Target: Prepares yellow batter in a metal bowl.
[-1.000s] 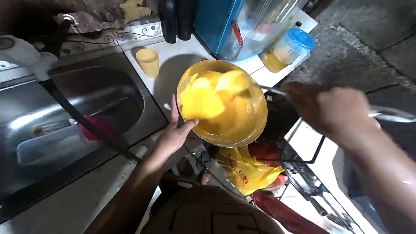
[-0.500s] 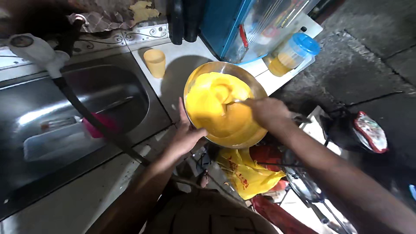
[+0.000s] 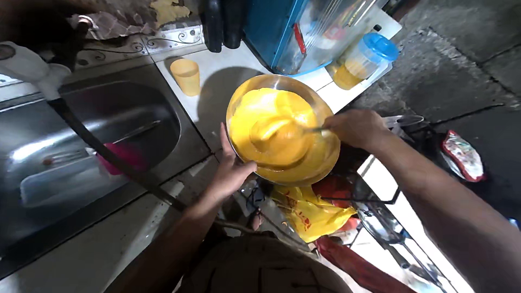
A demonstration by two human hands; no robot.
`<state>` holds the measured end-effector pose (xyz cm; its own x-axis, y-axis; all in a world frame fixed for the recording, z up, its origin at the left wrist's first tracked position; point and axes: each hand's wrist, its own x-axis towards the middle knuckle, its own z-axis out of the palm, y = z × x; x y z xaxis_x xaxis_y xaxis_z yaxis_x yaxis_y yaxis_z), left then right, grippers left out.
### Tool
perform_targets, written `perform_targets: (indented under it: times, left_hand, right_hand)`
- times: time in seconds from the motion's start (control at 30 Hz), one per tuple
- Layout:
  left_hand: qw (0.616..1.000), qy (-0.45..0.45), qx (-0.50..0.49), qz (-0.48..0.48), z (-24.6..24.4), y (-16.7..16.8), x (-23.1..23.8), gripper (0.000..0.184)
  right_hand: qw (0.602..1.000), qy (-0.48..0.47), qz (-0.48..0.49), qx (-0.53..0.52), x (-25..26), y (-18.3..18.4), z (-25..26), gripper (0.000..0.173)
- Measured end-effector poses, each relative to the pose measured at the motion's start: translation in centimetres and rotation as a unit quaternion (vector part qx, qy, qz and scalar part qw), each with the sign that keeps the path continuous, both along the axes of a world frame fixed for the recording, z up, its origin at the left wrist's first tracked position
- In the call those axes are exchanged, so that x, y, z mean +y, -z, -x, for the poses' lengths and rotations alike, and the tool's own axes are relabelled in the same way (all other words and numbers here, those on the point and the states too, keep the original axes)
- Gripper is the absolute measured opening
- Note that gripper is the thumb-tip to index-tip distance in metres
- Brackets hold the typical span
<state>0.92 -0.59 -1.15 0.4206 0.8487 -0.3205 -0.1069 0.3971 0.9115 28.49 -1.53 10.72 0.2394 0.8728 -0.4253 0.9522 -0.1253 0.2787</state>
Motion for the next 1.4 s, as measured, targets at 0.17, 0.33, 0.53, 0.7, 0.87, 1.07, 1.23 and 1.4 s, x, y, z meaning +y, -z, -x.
perform_targets:
  times: [0.17,0.33,0.53,0.7,0.87,1.07,1.23,1.4]
  left_hand:
    - [1.0,-0.014,-0.003,0.007,-0.7,-0.2,0.1,0.126]
    - [1.0,0.003,0.013,0.008,-0.6,-0.2,-0.2,0.126]
    - [1.0,-0.022,0.008,-0.003,-0.5,0.0,0.2,0.125]
    - [1.0,-0.027,0.001,0.0,-1.1,0.0,0.0,0.122]
    - [0.999,-0.053,-0.004,-0.014,-0.1,0.4,0.3,0.124]
    - [0.999,-0.047,0.008,-0.005,-0.1,0.2,0.5,0.125]
    - [0.999,-0.02,0.029,0.005,0.4,0.1,0.9,0.122]
    - [1.0,-0.019,0.022,-0.004,1.0,-0.2,1.8,0.12]
  right_hand:
    - [0.979,-0.128,-0.12,0.108,-0.5,2.2,2.7,0.024]
    - [1.0,-0.013,0.009,-0.007,0.5,-0.3,-0.9,0.024]
    - [0.98,-0.133,-0.034,0.146,-1.6,1.5,0.0,0.017]
    - [0.998,-0.018,-0.061,0.021,-0.1,2.3,0.0,0.029]
    - [0.99,-0.079,0.003,0.115,-0.6,1.4,-1.0,0.019]
    - [0.983,-0.133,-0.063,0.113,0.6,2.0,2.4,0.024]
    - [0.997,-0.056,-0.052,0.021,1.8,1.5,-0.4,0.023]
    - [0.97,-0.171,-0.091,0.145,0.2,2.9,0.8,0.017]
